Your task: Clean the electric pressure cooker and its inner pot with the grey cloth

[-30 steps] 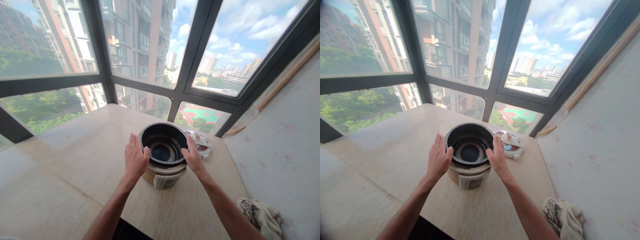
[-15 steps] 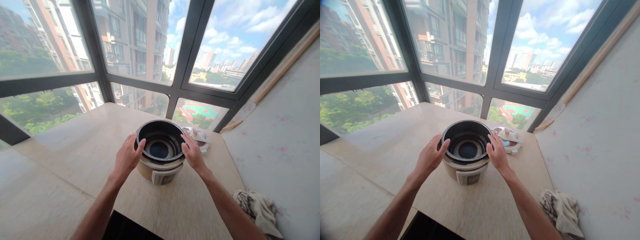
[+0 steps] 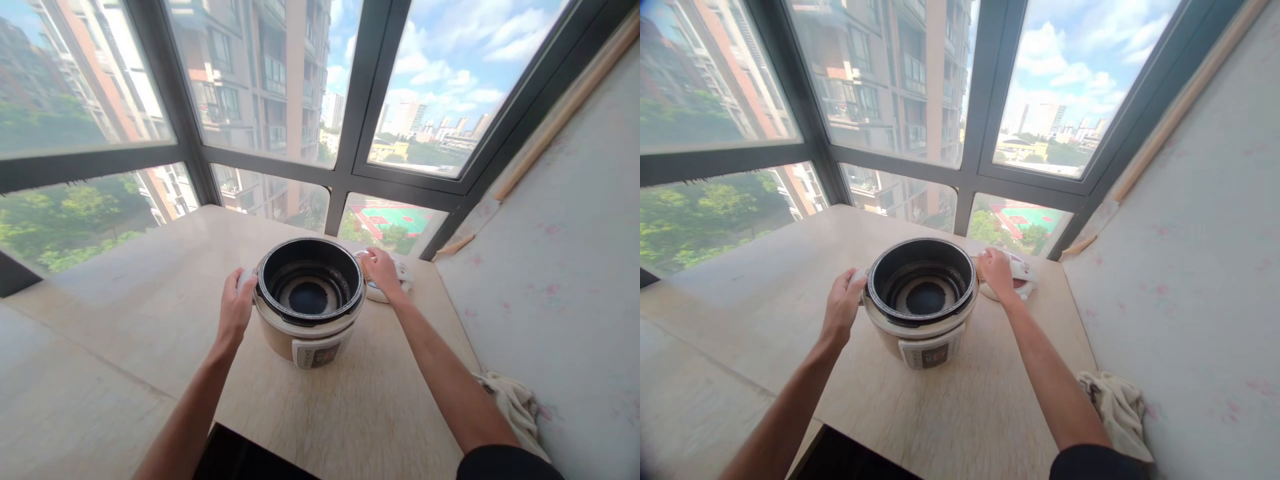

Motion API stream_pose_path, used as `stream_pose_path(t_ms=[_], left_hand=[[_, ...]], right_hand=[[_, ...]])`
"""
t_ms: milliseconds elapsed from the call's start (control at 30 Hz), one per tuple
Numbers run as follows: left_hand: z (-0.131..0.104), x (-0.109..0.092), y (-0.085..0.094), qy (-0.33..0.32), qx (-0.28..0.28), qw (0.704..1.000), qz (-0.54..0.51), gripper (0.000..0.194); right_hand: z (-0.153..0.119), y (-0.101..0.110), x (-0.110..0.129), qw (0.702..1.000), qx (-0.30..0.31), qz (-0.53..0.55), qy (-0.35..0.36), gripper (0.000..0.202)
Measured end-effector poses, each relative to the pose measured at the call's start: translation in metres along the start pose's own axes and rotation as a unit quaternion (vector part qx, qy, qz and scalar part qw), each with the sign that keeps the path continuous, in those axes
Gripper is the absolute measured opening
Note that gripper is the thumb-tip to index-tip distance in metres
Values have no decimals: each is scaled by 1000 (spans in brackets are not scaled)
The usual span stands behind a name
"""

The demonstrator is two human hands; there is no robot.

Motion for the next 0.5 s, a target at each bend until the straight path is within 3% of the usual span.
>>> stream_pose_path(t_ms=[100,233,500], left_hand=[[0,3,-5,53,-15,995,-78,60],[-1,8,-10,15,-17,991,-134,59],[-1,2,-17,29,-2,986,-165,59]], right_hand=[[2,-9,-4,996,83,12,-31,45],[-8,-5,-5,991,118,31,-61,45],[-74,21,-13,967,151,142,-150,48]])
Point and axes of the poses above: each hand's wrist, its own z-axis towards the middle knuckle, its own y-axis out of the back of the hand, x = y × z, the point moved 2 cm from there along z, towards the middle knuckle, and after that the axes turned 4 degrees about x, right-handed, at the moved point
